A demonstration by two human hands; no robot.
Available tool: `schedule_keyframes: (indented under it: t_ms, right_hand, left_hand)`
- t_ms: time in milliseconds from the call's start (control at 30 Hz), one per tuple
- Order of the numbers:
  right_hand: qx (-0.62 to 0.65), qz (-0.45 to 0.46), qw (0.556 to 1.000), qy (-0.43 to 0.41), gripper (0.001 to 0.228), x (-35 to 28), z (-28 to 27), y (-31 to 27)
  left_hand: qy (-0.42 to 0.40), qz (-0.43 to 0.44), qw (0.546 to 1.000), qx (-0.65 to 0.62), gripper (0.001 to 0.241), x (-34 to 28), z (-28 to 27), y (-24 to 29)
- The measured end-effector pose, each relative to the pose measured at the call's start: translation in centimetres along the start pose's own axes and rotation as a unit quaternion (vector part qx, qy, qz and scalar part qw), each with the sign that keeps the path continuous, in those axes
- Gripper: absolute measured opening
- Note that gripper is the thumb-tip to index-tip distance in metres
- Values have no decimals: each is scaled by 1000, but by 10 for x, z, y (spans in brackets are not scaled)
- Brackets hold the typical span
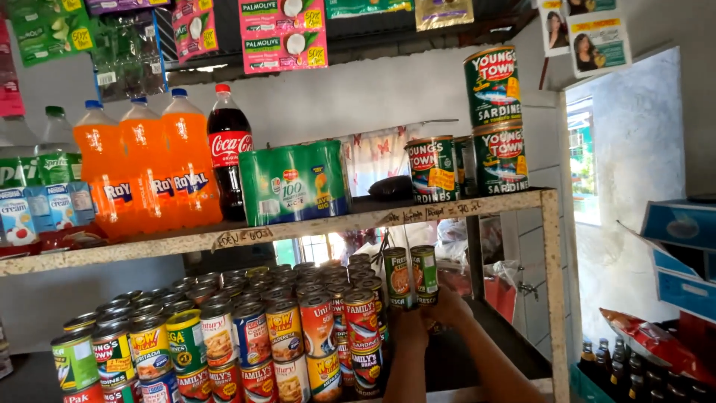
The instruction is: The recorder is taking canned goods out of a cardboard box and placing them neatly onto shelves in a store.
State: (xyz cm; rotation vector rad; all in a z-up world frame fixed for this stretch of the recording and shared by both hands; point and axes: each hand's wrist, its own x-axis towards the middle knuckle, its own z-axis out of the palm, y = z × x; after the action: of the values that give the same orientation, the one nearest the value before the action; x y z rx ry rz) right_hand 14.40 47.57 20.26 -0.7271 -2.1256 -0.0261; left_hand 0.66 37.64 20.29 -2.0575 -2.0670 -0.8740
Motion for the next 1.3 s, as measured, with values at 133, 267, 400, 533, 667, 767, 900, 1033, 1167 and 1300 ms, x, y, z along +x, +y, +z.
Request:
schedule_keyframes:
  t_ms: [133, 267, 400, 533, 667, 767, 900, 1033, 1167, 1300]
  right_hand:
    - [23, 189, 981, -27, 39, 11, -26, -56]
    - [19, 385, 899, -206, 35, 37, -40, -77]
    - [43, 423, 887, -178, 43, 43, -28, -62]
    - [39, 349, 928, -120, 41, 42, -22, -64]
    - [-2, 180, 984, 12, 54, 35, 30, 22]
    - [137, 344, 927, -58, 69, 32, -26, -83]
    - [95, 335, 935, -70, 81, 29, 2, -44]
    - [-286, 140, 944, -83, 43, 19, 74, 82]
    - [-91, 253, 963, 14, 39, 8, -48, -119]
    - [-26, 191, 978, 82, 32, -75, -66, -167]
  left_hand:
    - [57, 30, 997, -35, 42, -38, -30, -32]
    - [36, 24, 999, -16, 38, -56, -32, 6]
    - [10, 23, 1000, 1, 36, -56, -38, 6]
    - [-7, 19, 1000, 18, 34, -31, -12, -7]
    - [-29, 13, 999, 26, 32, 55, 79, -45]
    - [-4, 0, 1000, 10, 33, 53, 88, -42]
    - [42, -17, 999, 2, 36, 58, 82, -40]
    - [30, -89, 989, -118, 36, 45, 58, -25]
    - [109, 15, 988, -108, 46, -31, -57, 24]
    - [222, 189, 889, -352, 55, -114, -79, 36]
